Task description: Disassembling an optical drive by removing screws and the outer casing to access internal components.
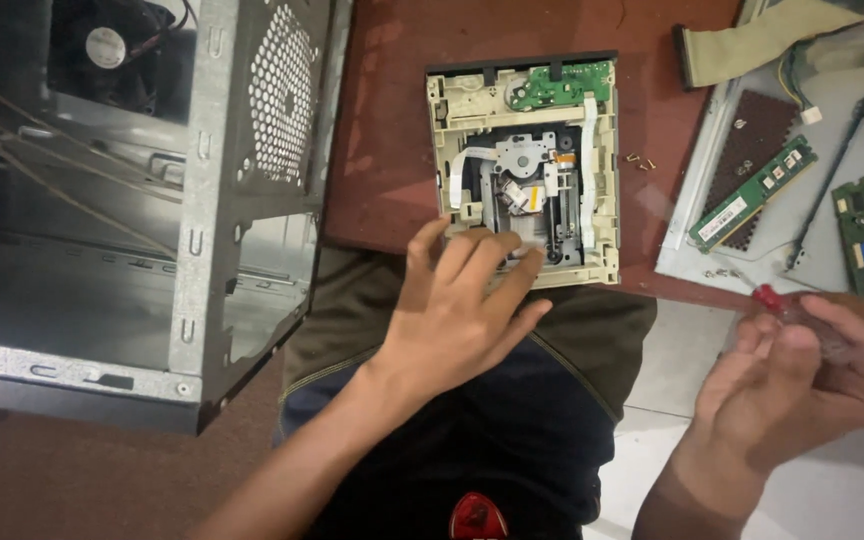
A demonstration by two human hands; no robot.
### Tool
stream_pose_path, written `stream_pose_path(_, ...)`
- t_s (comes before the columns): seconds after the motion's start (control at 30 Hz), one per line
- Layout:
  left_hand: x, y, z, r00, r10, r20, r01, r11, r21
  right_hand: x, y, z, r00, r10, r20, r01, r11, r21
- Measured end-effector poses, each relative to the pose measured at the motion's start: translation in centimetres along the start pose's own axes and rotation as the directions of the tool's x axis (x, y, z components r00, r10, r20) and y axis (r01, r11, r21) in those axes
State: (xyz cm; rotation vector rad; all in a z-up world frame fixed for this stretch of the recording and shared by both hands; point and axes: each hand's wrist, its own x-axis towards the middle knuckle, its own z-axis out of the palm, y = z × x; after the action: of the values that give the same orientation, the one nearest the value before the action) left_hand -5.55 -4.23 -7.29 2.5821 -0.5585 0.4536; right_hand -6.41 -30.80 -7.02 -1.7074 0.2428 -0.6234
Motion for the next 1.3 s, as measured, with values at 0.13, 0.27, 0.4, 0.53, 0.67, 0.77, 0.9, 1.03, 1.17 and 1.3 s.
stream_pose_path(0.13, 0.6, -1.3, -0.4, 0.994, 0.015, -0.111, -0.023, 0.997, -0.069, 1.0, -0.5, 0.9, 0.984, -0.087, 0.154, 0.071, 0.992, 0.104)
stream_pose_path(0.27, 2.5, -2.3, -1.2, 0.994, -0.007, -0.11, -0.004, 0.996, -0.094, 1.9, -1.6, 3.1, 0.982, -0.141, 0.129, 0.13, 0.988, 0.087)
stream_pose_path(0.4, 3.4, -2.3, 0.0, 0.982, 0.089, -0.165, -0.095, 0.995, -0.029, 4.3, 0.4, 3.3, 0.977, -0.188, 0.097, 0.192, 0.98, -0.043)
stream_pose_path(0.53, 3.4, -2.4, 0.5, 0.998, 0.003, -0.057, -0.008, 0.996, -0.085, 5.3, 0.6, 5.6, 0.924, -0.3, 0.237, 0.278, 0.953, 0.124)
stream_pose_path(0.67, 3.7, -2.6, 0.1, 0.993, -0.087, -0.08, 0.076, 0.988, -0.134, 4.9, -0.6, 8.9, 0.901, -0.323, 0.29, 0.32, 0.946, 0.058)
stream_pose_path(0.77, 3.5, -3.9, 1.2, 0.979, -0.16, -0.123, 0.16, 0.987, -0.006, 5.3, -0.3, 9.2, 0.874, -0.402, 0.271, 0.432, 0.9, -0.059)
stream_pose_path(0.9, 2.5, -5.5, 0.8, 0.967, -0.202, -0.155, 0.219, 0.97, 0.102, 4.7, -0.9, 8.2, 0.931, -0.296, 0.215, 0.352, 0.883, -0.31)
stream_pose_path(1.03, 4.5, -5.6, -1.1, 0.977, -0.134, -0.165, 0.127, 0.99, -0.055, 5.3, 0.5, 9.0, 0.936, -0.233, 0.263, 0.299, 0.922, -0.247)
stream_pose_path(1.17, 5.6, -5.9, -1.5, 0.976, -0.131, -0.177, 0.075, 0.954, -0.29, 6.6, 1.3, 9.3, 0.766, -0.266, 0.585, 0.234, 0.963, 0.131)
stream_pose_path(1.3, 6.5, -7.3, -1.0, 0.981, -0.076, -0.177, -0.008, 0.902, -0.432, 6.1, -1.6, 12.0, 0.667, -0.282, 0.689, 0.375, 0.927, 0.017)
